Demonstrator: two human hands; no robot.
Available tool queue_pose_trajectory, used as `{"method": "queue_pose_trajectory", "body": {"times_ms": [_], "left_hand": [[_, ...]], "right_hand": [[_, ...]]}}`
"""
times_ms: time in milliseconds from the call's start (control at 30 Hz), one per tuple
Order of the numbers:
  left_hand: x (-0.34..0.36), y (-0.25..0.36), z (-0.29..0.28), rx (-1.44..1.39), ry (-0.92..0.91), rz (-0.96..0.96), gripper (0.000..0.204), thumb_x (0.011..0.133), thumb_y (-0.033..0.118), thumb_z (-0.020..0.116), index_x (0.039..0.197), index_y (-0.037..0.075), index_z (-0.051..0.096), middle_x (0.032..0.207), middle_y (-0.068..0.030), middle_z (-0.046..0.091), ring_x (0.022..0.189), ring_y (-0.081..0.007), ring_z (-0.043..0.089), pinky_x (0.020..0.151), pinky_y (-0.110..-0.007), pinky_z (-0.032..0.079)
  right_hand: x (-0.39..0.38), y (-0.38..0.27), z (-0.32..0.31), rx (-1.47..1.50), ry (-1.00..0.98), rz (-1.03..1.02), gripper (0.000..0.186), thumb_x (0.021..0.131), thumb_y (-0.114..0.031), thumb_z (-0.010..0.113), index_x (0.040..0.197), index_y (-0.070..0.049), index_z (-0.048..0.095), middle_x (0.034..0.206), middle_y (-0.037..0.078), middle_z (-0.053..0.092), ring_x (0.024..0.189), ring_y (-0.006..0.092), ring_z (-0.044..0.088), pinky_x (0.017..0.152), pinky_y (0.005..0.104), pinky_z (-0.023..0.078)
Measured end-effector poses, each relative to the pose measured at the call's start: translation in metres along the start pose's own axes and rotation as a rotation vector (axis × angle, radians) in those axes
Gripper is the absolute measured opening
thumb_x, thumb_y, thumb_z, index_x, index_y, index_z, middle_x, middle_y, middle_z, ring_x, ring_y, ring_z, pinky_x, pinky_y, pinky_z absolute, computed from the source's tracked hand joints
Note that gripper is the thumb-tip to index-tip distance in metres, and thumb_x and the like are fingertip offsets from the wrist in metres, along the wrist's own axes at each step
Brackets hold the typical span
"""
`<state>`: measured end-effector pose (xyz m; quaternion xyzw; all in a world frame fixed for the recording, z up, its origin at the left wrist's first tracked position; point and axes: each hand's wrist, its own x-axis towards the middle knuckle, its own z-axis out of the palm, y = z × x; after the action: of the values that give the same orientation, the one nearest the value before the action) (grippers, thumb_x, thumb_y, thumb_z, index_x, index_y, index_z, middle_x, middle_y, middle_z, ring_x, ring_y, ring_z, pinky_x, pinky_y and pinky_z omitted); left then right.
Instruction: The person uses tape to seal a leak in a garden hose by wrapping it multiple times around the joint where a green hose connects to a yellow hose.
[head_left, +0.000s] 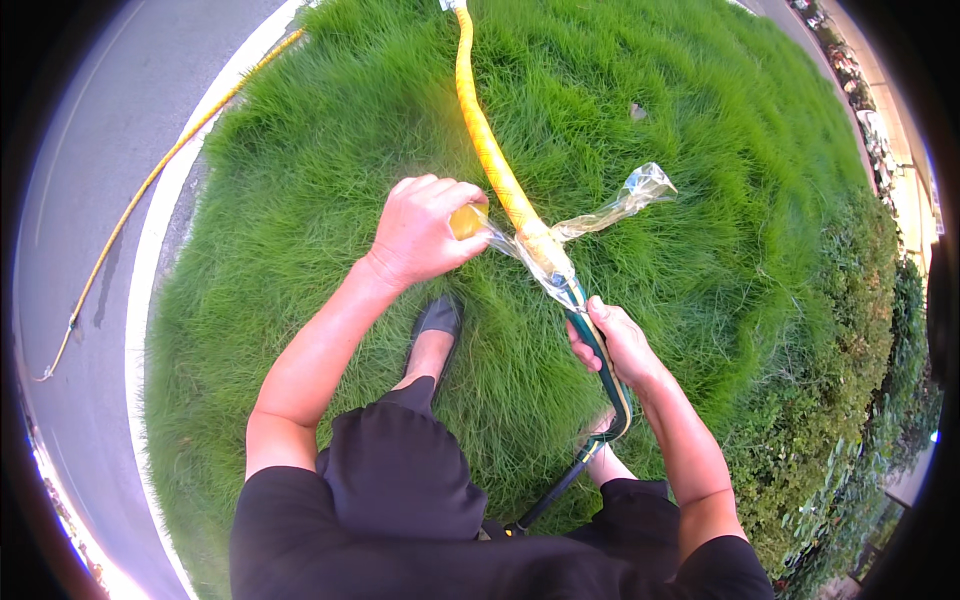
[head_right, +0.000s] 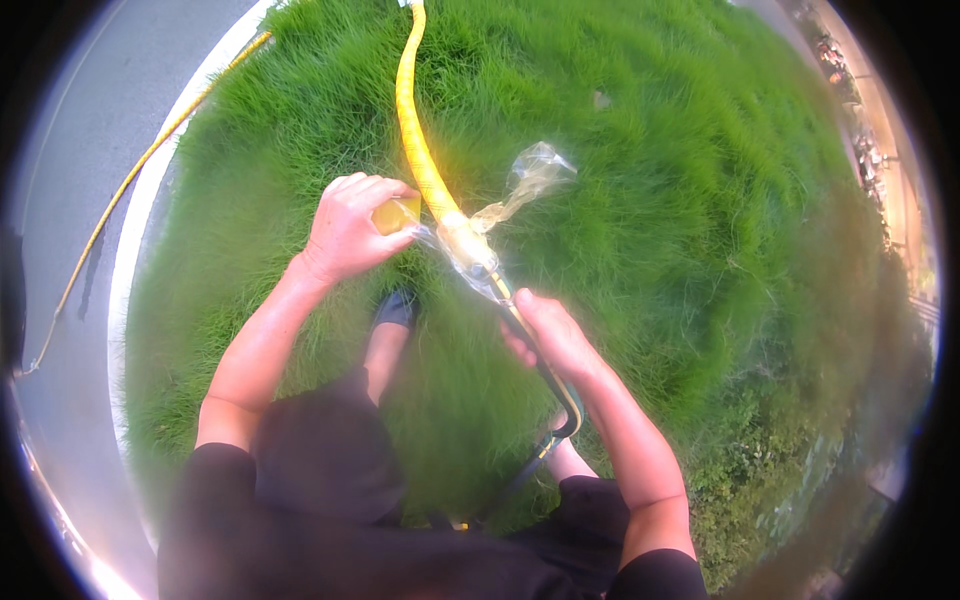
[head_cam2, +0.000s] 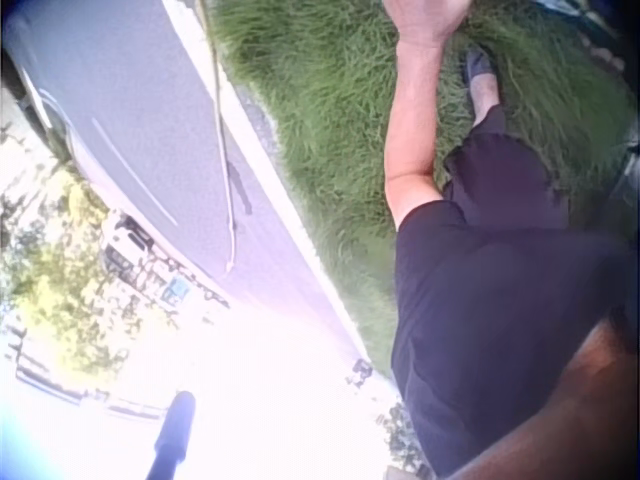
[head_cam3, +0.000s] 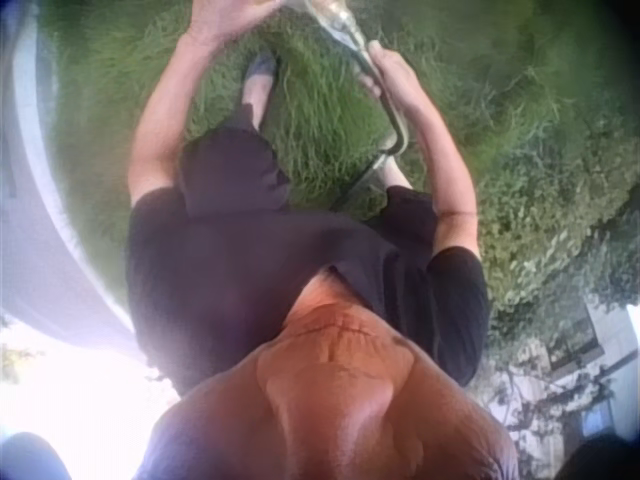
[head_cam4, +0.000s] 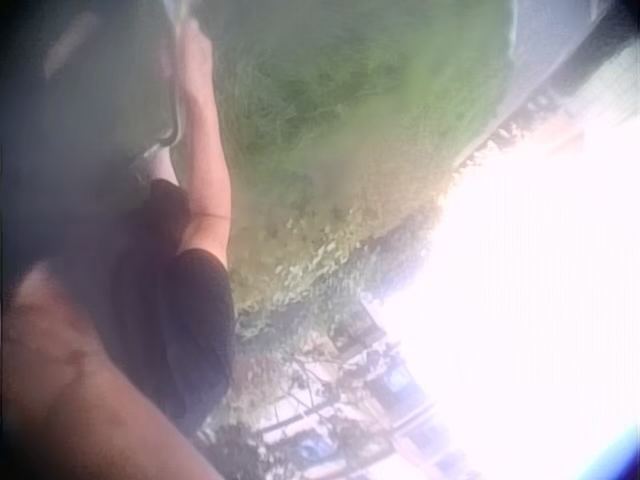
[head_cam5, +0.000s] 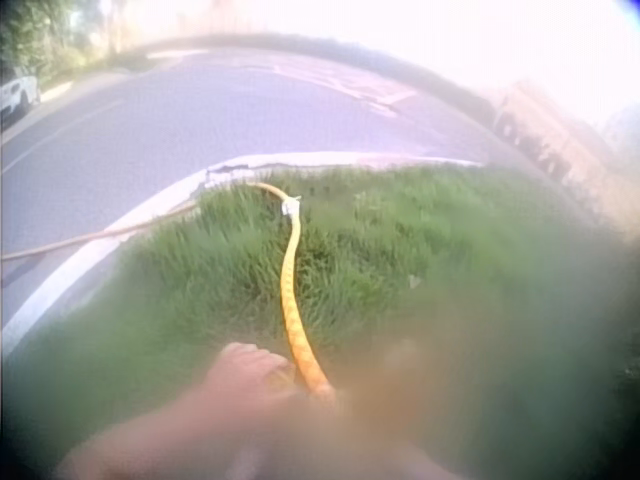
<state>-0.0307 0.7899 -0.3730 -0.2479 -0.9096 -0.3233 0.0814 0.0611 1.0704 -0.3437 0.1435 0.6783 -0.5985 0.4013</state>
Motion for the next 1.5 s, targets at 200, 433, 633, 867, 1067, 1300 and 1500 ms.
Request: {"method": "queue_pose_trajectory", "body": {"times_ms": [200, 433, 633, 867, 1067, 1300, 1500], "left_hand": [[0.01, 0.003, -0.07, -0.233, -0.551, -0.035, 0.046, 0.06, 0.026, 0.079, 0.097, 0.008, 0.058, 0.081, -0.0105, 0.064, 0.078, -0.0301, 0.063, 0.067, -0.038, 0.049], [0.001, 0.01, -0.09, 0.31, -0.102, 0.127, 0.036, 0.061, 0.007, 0.07, 0.094, 0.011, 0.056, 0.084, -0.0043, 0.06, 0.078, -0.0247, 0.059, 0.066, -0.036, 0.039], [0.04, 0.022, -0.101, 0.492, 0.298, 0.474, 0.032, 0.063, 0.019, 0.071, 0.094, 0.017, 0.061, 0.088, 0.0029, 0.059, 0.083, -0.015, 0.058, 0.066, -0.03, 0.03], [0.107, 0.057, -0.093, 0.444, 0.427, 0.805, 0.027, 0.06, 0.022, 0.069, 0.087, 0.021, 0.066, 0.087, 0.0044, 0.06, 0.087, -0.0133, 0.061, 0.072, -0.026, 0.032], [0.16, 0.017, 0.029, -0.13, -1.123, 0.529, 0.041, 0.074, 0.009, 0.067, 0.114, 0.018, 0.062, 0.111, -0.0012, 0.063, 0.103, -0.0215, 0.058, 0.088, -0.038, 0.044], [0.126, -0.011, -0.029, -0.383, -0.34, -0.029, 0.036, 0.079, 0.006, 0.061, 0.115, 0.006, 0.057, 0.114, -0.0092, 0.058, 0.099, -0.0205, 0.056, 0.087, -0.032, 0.046], [0.009, -0.011, -0.005, -0.782, 0.509, -0.435, 0.029, 0.096, 0.025, 0.035, 0.096, 0.005, 0.057, 0.084, -0.0028, 0.056, 0.078, -0.0106, 0.052, 0.069, -0.026, 0.04]], "right_hand": [[0.0, 0.007, -0.007, 0.017, -0.043, -0.046, 0.054, 0.097, -0.051, 0.035, 0.081, -0.004, 0.054, 0.053, 0.001, 0.05, 0.04, 0.0072, 0.041, 0.04, 0.0214, 0.035], [0.001, 0.001, -0.009, 0.05, -0.052, -0.042, 0.057, 0.096, -0.055, 0.034, 0.078, -0.004, 0.053, 0.052, 0.001, 0.048, 0.039, 0.007, 0.04, 0.039, 0.0212, 0.034], [0.002, -0.003, -0.001, -0.021, -0.09, -0.128, 0.066, 0.093, -0.064, 0.029, 0.076, -0.004, 0.053, 0.051, 0.0, 0.048, 0.039, 0.0065, 0.04, 0.04, 0.021, 0.034], [-0.01, -0.01, 0.002, -0.082, -0.216, -0.183, 0.069, 0.092, -0.066, 0.024, 0.074, -0.005, 0.052, 0.052, -0.001, 0.047, 0.04, 0.0056, 0.041, 0.04, 0.02, 0.034], [-0.022, -0.002, 0.01, -0.069, -0.194, -0.108, 0.067, 0.092, -0.065, 0.027, 0.078, -0.004, 0.054, 0.053, -0.001, 0.048, 0.041, 0.0054, 0.041, 0.041, 0.0201, 0.034], [-0.016, 0.0, 0.005, -0.028, -0.223, -0.082, 0.071, 0.089, -0.069, 0.03, 0.074, -0.004, 0.053, 0.052, -0.001, 0.048, 0.04, 0.0055, 0.041, 0.04, 0.0201, 0.035], [-0.011, -0.003, 0.001, -0.017, -0.165, -0.057, 0.07, 0.09, -0.067, 0.028, 0.075, -0.004, 0.052, 0.05, 0.0, 0.047, 0.039, 0.0066, 0.04, 0.04, 0.021, 0.036]]}}
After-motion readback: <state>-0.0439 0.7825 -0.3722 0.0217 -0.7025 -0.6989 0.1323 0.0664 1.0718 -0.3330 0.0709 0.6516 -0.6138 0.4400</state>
